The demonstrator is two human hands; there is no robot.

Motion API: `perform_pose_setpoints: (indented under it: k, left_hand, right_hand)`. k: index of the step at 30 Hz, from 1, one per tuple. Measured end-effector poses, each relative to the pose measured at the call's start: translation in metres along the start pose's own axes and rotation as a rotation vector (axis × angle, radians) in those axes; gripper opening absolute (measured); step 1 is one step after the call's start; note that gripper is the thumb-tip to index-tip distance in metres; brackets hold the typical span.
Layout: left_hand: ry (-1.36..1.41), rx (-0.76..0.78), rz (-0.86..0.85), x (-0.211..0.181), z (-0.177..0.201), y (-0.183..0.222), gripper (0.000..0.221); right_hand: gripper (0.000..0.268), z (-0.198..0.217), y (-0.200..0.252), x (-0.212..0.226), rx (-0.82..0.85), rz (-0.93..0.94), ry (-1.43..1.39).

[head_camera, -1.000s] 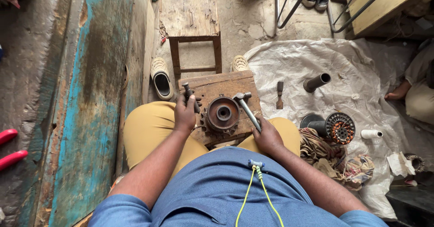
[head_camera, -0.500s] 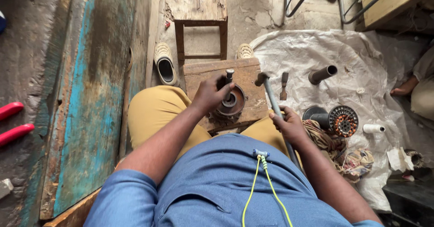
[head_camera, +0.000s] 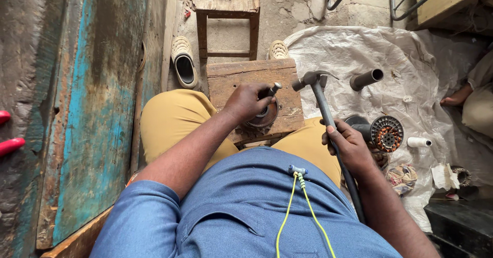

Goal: The person uses a hammer to repeatedly strike a metal pin inserted into a circular metal component resting on a wooden block. The person adjusts the pin and component between strikes while seated in a workshop.

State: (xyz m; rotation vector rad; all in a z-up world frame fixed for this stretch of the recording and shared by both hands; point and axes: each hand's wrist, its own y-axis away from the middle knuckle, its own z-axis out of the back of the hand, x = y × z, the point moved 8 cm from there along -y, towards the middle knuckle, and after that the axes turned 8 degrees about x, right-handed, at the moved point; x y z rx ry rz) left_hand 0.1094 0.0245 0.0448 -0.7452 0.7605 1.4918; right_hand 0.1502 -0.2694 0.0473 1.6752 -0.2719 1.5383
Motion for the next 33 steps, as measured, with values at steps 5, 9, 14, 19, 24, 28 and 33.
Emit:
perform_pose_setpoints:
  k: [5,9,14,19,24,28,33]
  left_hand:
    - [-0.12,0.149,0.077,0.001,-0.016,-0.005,0.029]
    - [-0.153,0.194,0.081,-0.001,-0.02,-0.008,0.032]
    - [-0.152,0.255,0.125,0.004,-0.022,-0.009,0.032]
    - [-0.11,0.243,0.067,0.001,-0.022,-0.008,0.033]
    - [-0.157,0.285,0.07,0.004,-0.026,-0.007,0.029]
    - [-0.196,0.279,0.005,-0.003,-0.028,-0.007,0.03]
    - [-0.203,0.322,0.023,-0.008,-0.028,-0.009,0.027]
  right_hand:
    - [0.037,-0.013,0.004,0.009,0.025,0.017,-0.027]
    - [0.038,-0.014,0.011,0.011,0.028,0.019,-0.016]
    - [0.04,-0.013,0.021,0.003,0.029,-0.024,-0.044]
    - [0.041,-0.017,0.023,-0.005,0.064,-0.022,-0.034]
    - [0.04,-0.018,0.023,-0.007,0.049,-0.023,-0.023]
    - [0.039,-0.019,0.026,-0.005,0.031,-0.014,0.016]
    - [0.04,-0.012,0.029,-0.004,-0.018,0.006,-0.016]
